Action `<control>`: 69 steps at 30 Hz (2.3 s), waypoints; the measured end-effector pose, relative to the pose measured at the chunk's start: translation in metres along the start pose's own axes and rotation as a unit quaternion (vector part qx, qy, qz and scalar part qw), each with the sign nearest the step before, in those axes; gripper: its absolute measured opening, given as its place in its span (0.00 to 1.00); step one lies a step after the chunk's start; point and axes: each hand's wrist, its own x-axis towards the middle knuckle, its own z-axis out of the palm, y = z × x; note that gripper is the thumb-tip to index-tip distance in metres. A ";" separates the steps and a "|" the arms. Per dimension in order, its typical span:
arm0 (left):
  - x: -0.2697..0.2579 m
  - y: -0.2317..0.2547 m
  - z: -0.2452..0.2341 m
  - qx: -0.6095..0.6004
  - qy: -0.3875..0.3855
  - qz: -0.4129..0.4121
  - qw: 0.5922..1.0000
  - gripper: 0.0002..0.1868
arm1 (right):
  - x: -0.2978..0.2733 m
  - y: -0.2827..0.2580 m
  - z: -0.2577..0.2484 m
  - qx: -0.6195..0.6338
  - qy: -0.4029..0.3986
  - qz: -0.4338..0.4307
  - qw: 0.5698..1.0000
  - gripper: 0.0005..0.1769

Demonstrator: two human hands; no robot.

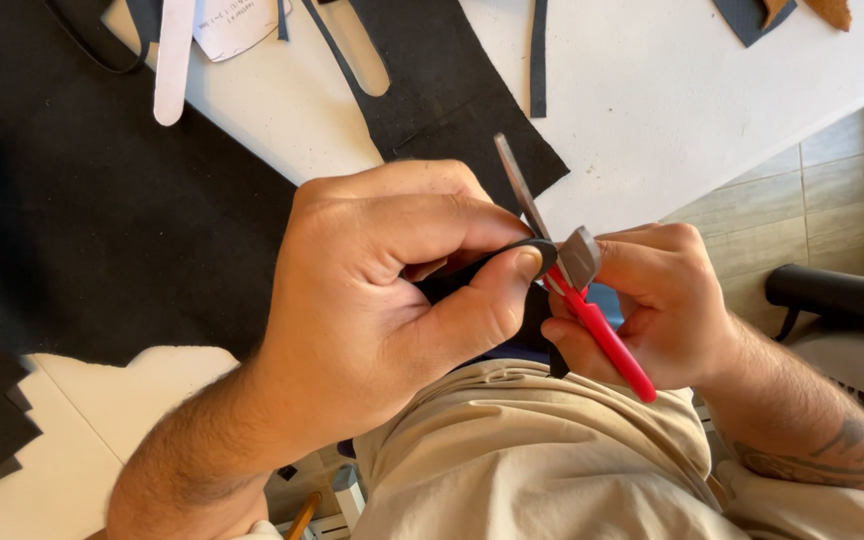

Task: Marking and cutting shapes out of leather using a pen and scissors

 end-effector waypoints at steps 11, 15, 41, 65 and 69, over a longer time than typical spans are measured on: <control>0.000 0.000 0.000 0.016 -0.001 0.007 1.000 0.04 | -0.001 0.000 0.000 -0.022 -0.001 -0.003 1.000 0.14; 0.001 0.001 -0.002 0.011 -0.008 0.007 1.000 0.05 | -0.001 0.001 0.000 -0.024 -0.002 -0.010 1.000 0.13; 0.008 -0.061 -0.007 -0.580 0.047 -0.104 0.807 0.41 | -0.031 0.037 -0.021 -0.114 0.194 0.107 0.969 0.21; -0.018 -0.068 0.063 0.045 -0.051 0.051 0.996 0.35 | -0.012 0.042 -0.045 -0.269 0.132 0.082 0.951 0.19; -0.042 -0.077 0.070 0.153 -0.075 0.099 0.980 0.44 | -0.012 0.032 -0.005 -0.012 0.001 0.123 0.992 0.17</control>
